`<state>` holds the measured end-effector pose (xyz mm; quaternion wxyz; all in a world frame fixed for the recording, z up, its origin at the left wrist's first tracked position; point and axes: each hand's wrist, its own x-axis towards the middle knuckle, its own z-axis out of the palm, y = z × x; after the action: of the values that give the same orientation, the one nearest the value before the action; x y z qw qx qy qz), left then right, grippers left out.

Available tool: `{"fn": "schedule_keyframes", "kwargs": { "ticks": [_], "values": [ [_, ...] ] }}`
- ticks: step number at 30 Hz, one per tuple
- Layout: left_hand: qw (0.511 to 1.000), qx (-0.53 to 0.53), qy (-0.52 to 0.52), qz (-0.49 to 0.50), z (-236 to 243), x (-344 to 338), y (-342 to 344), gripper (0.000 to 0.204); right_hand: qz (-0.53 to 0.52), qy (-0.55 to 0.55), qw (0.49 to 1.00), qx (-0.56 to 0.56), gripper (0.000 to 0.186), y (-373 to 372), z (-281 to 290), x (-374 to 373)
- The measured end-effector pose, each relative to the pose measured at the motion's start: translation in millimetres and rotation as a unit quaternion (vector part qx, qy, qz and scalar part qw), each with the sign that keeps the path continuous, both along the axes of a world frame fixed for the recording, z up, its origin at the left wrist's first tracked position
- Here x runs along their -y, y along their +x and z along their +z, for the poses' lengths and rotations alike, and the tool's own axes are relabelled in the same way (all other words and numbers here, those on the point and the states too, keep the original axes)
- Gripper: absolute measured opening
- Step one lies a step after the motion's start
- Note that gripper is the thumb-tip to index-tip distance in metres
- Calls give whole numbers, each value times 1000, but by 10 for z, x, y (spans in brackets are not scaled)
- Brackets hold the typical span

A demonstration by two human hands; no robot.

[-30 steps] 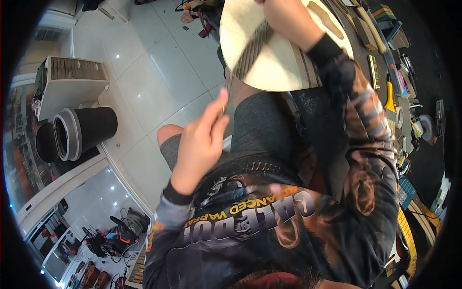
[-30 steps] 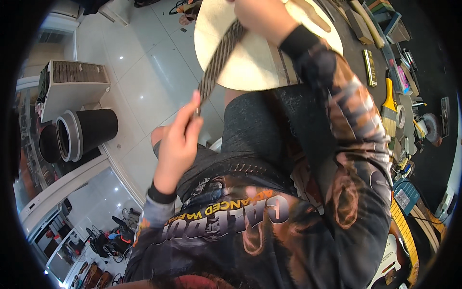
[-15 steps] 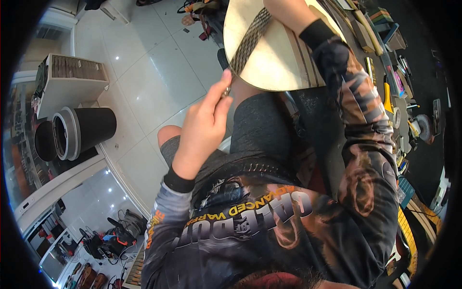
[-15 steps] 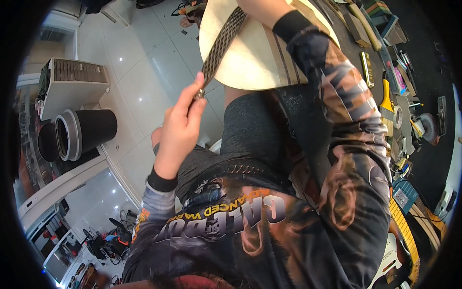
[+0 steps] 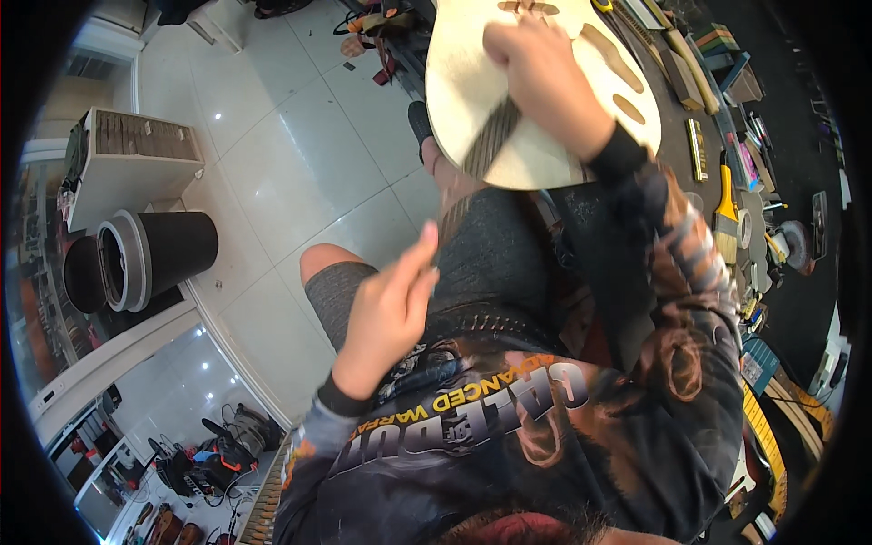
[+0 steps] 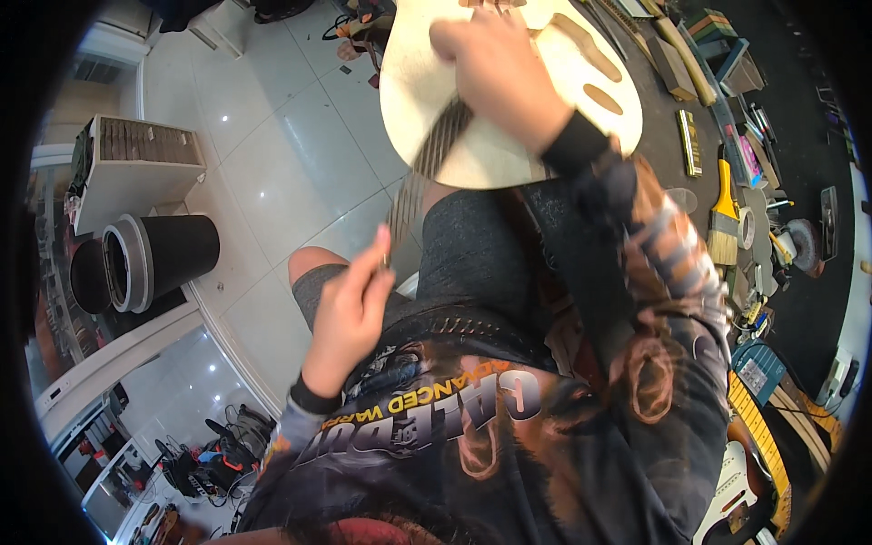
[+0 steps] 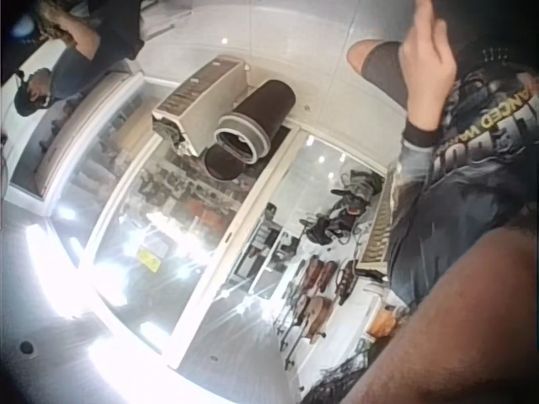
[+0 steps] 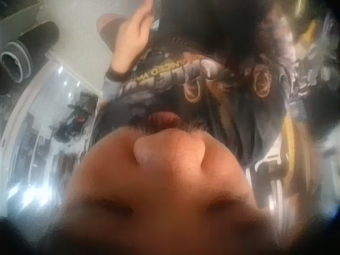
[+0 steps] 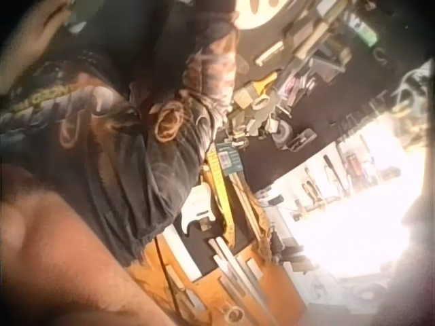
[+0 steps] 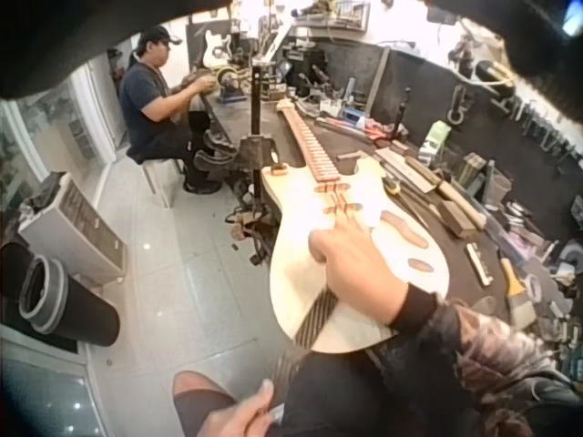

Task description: The person sands the surface of a light-colored wooden guitar body using a rasp and later a small brush to clear debris.

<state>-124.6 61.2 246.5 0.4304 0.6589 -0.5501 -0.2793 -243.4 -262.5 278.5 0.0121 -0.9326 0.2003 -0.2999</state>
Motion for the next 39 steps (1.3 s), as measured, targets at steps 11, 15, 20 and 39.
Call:
{"fn": "schedule_keyframes", "kwargs": {
  "ticks": [11, 15, 20, 39],
  "values": [
    [999, -25, 40, 3, 163, 166, -31, 52, 16, 2, 999, 29, 7, -35, -13, 144],
    [1000, 9, 21, -16, 176, 25, -79, 54, 9, -22, 999, 32, 6, -171, 96, 25],
    [995, -41, 85, 23, 341, 499, 20, 50, 29, 32, 998, 48, 4, 80, 102, 515],
    [1000, -10, 17, 6, 206, 147, -409, 50, 2, 75, 997, -13, 6, -364, 332, 33]
  ]
}}
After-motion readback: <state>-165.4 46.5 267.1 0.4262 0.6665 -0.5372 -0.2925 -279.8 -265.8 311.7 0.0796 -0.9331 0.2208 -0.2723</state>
